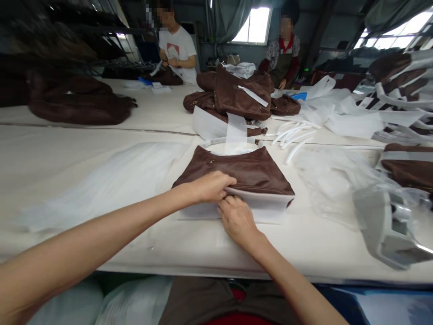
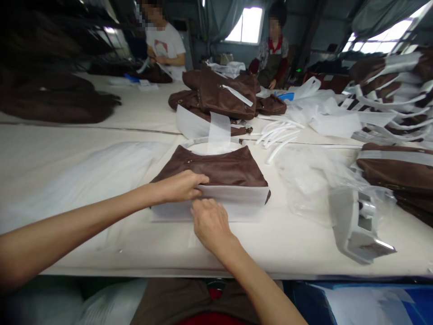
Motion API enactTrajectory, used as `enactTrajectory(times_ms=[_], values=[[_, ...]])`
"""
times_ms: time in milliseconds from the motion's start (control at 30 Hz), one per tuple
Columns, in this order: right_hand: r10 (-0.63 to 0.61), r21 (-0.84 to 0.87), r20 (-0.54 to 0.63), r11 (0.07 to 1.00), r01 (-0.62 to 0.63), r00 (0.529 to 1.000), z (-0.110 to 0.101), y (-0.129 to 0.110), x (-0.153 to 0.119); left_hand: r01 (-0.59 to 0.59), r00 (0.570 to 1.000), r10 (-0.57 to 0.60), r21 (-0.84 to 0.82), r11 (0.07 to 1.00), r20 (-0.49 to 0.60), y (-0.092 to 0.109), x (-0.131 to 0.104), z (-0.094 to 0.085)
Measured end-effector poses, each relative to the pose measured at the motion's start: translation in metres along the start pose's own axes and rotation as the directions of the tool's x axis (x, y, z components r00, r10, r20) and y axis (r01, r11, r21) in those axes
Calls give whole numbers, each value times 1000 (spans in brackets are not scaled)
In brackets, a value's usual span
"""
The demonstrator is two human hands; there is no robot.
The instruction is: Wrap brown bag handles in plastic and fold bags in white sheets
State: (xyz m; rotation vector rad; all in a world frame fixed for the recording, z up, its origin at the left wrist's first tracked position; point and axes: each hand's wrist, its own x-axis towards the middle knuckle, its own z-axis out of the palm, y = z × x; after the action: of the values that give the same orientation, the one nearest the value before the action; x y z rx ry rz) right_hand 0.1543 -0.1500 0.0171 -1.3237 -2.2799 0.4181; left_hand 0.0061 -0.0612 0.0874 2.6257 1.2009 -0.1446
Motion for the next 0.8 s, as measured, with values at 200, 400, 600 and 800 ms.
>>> enactTrajectory(times_ms=[200,400,600,800], values=[[-113,-250,-51,963,97,992,42,12,14,-7,997,9,25,1000,-81,5,-8,25],[-95,-143,21,985,97,995,38,20,3,-59,924,109,145,988,-365,-3,-20,82],[110,80,-165,992,-98,980,26,59,-35,-117,734,285,299,947,-616,-10,-26,125],[380,262,-524,923,-280,762,-26,94,-61,-55,667,321,386,921,-672,-16,-23,141]])
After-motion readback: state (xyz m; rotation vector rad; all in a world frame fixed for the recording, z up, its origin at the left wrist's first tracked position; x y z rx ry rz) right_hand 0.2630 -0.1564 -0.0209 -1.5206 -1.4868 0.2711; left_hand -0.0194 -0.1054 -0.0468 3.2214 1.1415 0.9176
